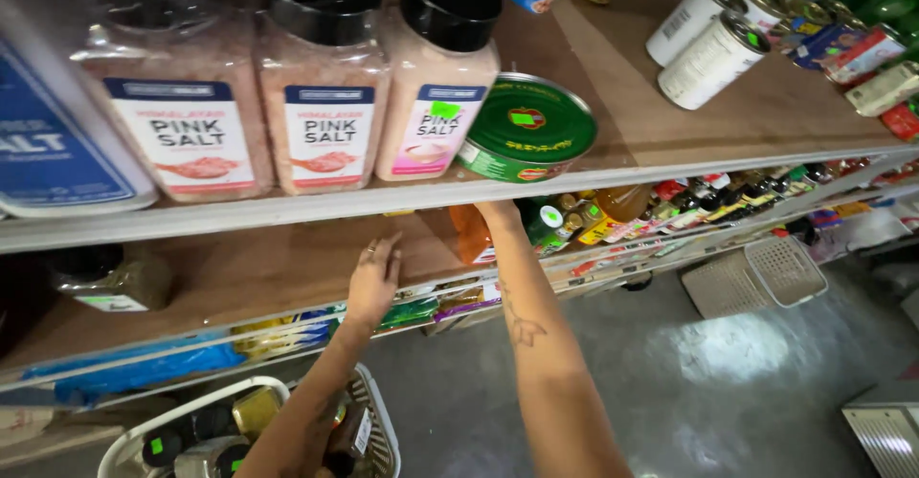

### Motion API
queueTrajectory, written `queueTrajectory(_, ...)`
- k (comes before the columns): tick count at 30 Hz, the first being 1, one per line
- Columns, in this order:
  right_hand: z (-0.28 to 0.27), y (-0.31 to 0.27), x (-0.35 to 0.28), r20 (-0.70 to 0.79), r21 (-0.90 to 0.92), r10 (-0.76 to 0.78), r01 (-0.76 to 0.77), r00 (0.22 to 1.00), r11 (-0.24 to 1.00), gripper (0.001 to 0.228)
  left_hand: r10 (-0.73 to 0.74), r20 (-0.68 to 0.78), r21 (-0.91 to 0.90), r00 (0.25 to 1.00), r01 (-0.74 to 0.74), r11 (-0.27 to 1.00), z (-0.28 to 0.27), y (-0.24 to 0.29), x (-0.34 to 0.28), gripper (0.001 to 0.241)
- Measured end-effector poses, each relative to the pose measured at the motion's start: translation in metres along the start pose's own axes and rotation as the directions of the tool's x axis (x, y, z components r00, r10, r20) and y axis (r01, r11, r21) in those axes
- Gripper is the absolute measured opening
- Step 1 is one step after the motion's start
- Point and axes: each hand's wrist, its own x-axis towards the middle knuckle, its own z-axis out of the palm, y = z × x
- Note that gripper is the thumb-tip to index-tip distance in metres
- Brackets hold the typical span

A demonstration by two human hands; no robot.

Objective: Selecting various spice and seasoning bottles from grocery shelves and placing them into a shopping basket.

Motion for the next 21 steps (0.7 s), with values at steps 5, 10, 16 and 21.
queueTrajectory(5,0.0,-0.025,0.018,0.008,0.013,-0.019,0.019,1.0,1.0,0.039,-0.068,0.076,0.057,0.995,0.063,0.996,0.016,-0.039,-0.014,0.027)
queueTrajectory(10,-0.017,-0.036,0.023,0.025,-0.002,-0.028,0.028,0.999,1.0,0.038,0.027,-0.002,0.069,1.0,-0.027,0.997,0.037,-0.051,-0.02,0.029)
queueTrajectory(16,-0.049,-0.039,0.023,0.024,-0.032,-0.017,0.018,1.0,0.999,0.038,-0.09,0.177,-0.058,0.98,0.101,0.993,0.014,0.014,-0.014,0.035)
queueTrajectory(21,-0.078,-0.007,-0.023,0.024,-0.047,-0.006,0.007,1.0,0.999,0.038,-0.066,0.186,-0.001,0.98,0.068,0.998,0.02,0.005,-0.014,0.036)
